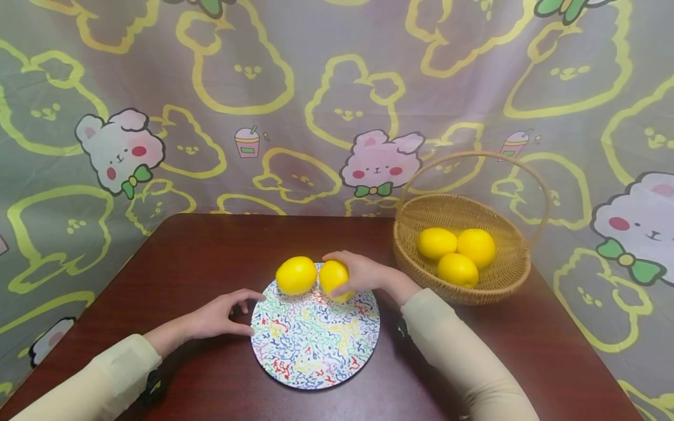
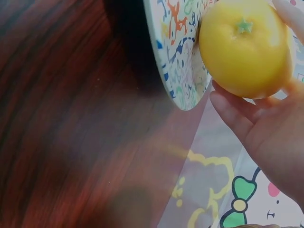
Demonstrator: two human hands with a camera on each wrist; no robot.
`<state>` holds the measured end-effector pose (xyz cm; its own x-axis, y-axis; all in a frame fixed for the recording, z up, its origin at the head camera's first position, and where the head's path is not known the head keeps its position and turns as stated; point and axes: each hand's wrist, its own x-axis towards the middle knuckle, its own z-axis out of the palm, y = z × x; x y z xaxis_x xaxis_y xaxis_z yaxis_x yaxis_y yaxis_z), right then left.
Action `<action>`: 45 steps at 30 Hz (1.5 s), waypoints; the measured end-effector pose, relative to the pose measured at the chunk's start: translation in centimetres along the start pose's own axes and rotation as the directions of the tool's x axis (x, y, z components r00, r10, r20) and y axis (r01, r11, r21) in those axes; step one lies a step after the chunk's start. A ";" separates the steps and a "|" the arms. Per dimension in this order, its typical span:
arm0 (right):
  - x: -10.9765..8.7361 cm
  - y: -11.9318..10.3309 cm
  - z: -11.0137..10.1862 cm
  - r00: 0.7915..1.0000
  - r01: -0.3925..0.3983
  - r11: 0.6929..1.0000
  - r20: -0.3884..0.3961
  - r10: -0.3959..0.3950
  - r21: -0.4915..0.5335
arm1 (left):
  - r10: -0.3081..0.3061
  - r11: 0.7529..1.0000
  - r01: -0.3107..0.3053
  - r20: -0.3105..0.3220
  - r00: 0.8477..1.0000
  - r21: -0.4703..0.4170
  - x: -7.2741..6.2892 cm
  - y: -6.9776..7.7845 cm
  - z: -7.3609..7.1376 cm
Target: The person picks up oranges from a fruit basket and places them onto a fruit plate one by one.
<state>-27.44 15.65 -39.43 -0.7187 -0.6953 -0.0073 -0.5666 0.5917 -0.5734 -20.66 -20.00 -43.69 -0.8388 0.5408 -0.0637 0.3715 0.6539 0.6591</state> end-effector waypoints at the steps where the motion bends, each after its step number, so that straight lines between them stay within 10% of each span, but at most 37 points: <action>1: 0.0 0.0 0.0 1.000 -0.001 1.000 -0.003 0.001 0.001 | 0.001 1.000 -0.001 -0.002 1.000 0.001 0.0 0.0 0.0; 45: -1.1 -1.9 -1.0 0.990 -0.078 0.989 -0.128 0.062 -0.126 | -0.010 1.000 0.010 0.008 1.000 -0.008 0.1 -0.3 0.1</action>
<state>-26.00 15.72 -37.48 -0.7979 -0.5996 0.0619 -0.5550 0.6907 -0.4636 -20.82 -20.03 -43.97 -0.8389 0.5388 -0.0764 0.3601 0.6548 0.6645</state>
